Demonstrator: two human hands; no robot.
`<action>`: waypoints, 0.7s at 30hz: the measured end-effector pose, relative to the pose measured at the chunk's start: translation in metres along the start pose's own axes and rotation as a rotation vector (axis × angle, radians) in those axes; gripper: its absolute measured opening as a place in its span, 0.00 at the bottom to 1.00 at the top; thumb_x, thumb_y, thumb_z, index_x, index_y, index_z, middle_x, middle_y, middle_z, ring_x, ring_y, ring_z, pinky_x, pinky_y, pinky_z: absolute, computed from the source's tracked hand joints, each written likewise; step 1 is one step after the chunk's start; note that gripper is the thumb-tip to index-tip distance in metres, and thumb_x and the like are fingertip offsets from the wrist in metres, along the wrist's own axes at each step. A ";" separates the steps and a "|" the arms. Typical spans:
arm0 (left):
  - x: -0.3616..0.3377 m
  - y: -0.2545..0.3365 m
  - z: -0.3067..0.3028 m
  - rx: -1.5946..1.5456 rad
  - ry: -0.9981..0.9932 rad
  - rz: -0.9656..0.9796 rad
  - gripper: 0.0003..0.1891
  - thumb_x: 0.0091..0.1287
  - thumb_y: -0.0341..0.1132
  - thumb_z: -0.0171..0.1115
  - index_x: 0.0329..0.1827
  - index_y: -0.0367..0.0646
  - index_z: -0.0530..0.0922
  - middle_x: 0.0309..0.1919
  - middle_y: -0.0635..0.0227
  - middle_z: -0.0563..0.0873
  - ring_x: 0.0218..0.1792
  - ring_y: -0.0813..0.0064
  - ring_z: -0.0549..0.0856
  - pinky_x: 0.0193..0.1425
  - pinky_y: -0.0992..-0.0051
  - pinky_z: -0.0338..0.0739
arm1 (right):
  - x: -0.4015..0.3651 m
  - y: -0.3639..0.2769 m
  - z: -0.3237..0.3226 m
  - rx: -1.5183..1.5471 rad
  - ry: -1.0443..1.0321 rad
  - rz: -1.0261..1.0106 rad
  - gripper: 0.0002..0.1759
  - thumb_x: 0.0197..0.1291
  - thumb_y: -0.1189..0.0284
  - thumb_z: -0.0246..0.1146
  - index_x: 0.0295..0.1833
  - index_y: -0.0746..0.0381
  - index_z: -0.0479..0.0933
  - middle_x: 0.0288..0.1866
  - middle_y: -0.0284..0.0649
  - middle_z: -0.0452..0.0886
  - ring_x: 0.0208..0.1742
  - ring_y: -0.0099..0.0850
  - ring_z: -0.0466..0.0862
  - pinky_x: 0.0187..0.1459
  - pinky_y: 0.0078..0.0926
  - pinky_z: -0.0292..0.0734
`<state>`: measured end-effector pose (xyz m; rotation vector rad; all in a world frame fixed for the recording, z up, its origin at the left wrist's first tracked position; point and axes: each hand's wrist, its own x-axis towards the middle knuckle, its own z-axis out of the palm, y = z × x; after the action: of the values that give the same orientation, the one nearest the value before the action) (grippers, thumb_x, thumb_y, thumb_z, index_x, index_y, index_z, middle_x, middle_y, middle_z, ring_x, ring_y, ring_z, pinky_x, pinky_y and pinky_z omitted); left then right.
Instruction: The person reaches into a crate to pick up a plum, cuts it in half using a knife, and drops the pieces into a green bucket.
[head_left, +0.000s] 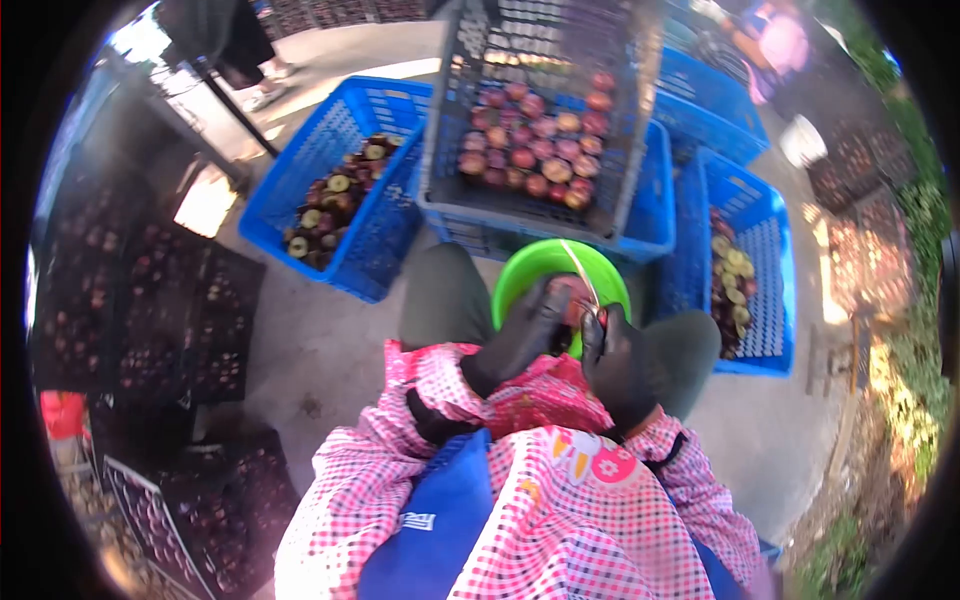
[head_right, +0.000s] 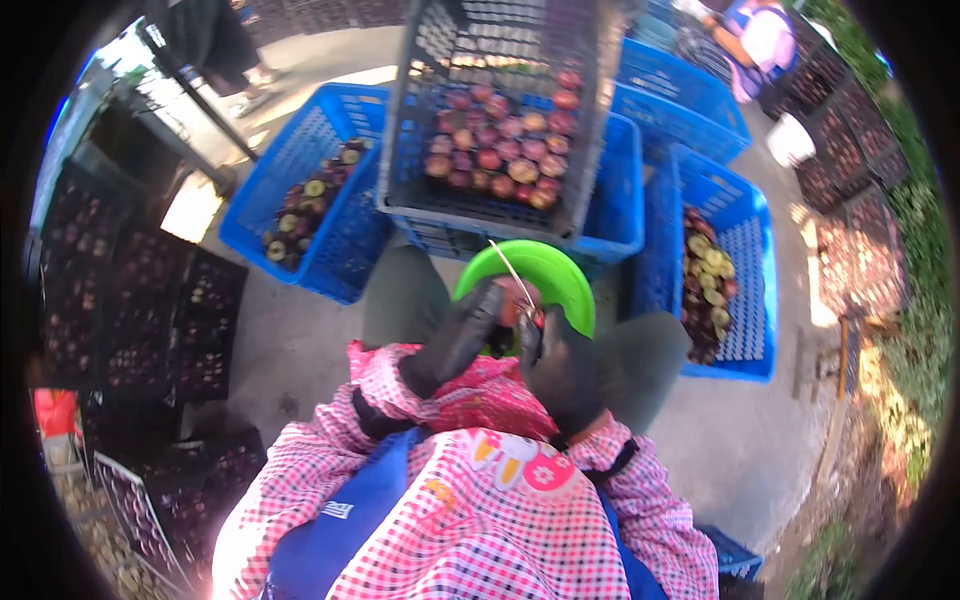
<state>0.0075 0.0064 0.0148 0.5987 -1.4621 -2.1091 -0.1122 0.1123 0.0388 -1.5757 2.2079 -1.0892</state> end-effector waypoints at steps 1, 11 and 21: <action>-0.001 0.005 0.004 0.198 0.026 0.058 0.25 0.80 0.53 0.42 0.64 0.41 0.70 0.43 0.70 0.80 0.32 0.82 0.79 0.36 0.79 0.74 | 0.001 0.002 0.001 -0.046 0.019 -0.004 0.13 0.70 0.65 0.58 0.39 0.64 0.71 0.24 0.56 0.78 0.27 0.58 0.80 0.27 0.53 0.71; 0.029 -0.021 -0.038 -0.402 -0.142 -0.010 0.24 0.79 0.50 0.47 0.67 0.40 0.70 0.56 0.63 0.82 0.50 0.72 0.85 0.57 0.69 0.79 | 0.008 0.008 -0.030 1.384 -0.650 0.340 0.22 0.76 0.53 0.48 0.37 0.60 0.73 0.19 0.32 0.71 0.12 0.19 0.63 0.17 0.18 0.57; 0.023 -0.012 -0.027 -0.605 -0.067 -0.046 0.28 0.78 0.51 0.47 0.70 0.37 0.67 0.62 0.59 0.78 0.60 0.64 0.80 0.68 0.61 0.74 | -0.001 -0.003 -0.006 0.206 -0.057 0.047 0.11 0.71 0.67 0.58 0.50 0.63 0.72 0.32 0.55 0.79 0.33 0.56 0.82 0.32 0.45 0.74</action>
<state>0.0040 -0.0243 -0.0066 0.3281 -0.7686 -2.4586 -0.1131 0.1151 0.0450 -1.4427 2.0138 -1.1992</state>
